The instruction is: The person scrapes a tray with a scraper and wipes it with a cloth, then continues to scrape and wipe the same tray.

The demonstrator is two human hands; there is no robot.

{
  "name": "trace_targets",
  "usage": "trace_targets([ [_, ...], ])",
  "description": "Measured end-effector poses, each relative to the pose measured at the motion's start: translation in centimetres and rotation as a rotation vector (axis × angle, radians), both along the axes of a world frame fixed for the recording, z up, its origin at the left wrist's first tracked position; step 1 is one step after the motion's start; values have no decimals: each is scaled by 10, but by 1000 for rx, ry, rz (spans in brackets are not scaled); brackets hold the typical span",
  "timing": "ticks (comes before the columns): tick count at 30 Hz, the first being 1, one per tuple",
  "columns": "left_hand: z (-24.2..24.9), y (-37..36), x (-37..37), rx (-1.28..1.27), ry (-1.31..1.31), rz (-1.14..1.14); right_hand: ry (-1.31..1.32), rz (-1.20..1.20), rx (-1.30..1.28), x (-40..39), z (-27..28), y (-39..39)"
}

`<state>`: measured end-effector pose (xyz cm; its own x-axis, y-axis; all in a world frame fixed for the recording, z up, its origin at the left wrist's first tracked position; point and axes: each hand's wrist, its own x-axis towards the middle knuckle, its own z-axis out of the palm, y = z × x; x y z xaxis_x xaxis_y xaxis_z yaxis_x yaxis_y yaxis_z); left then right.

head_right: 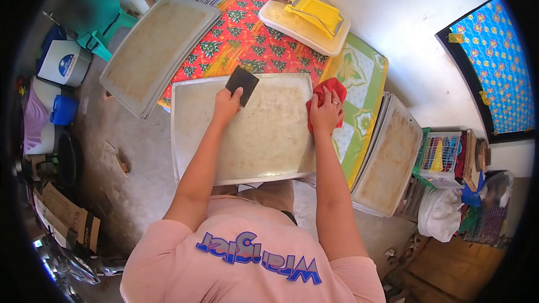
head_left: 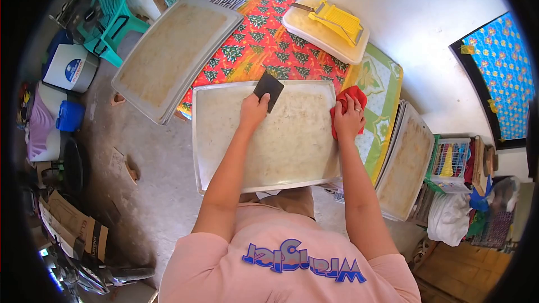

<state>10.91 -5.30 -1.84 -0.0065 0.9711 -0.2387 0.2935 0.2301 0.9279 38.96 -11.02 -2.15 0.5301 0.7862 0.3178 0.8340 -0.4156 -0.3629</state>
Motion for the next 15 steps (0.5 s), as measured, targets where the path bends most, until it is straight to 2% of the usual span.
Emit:
trace_targets([
  [3, -4, 6, 10, 171, 325, -46, -9, -2, 1, 2, -3, 0],
  [9, 13, 4, 30, 137, 417, -202, -4, -10, 0, 2, -2, 1],
  [10, 12, -1, 25, 217, 349, -151, -4, -10, 2, 4, -2, 2],
  [13, -4, -1, -14, 162, 330, 44, 13, 3, 33, 6, -5, 1],
  [15, -31, 0, -44, 257, 140, 202, 49, 5, 37, 8, -4, 2],
])
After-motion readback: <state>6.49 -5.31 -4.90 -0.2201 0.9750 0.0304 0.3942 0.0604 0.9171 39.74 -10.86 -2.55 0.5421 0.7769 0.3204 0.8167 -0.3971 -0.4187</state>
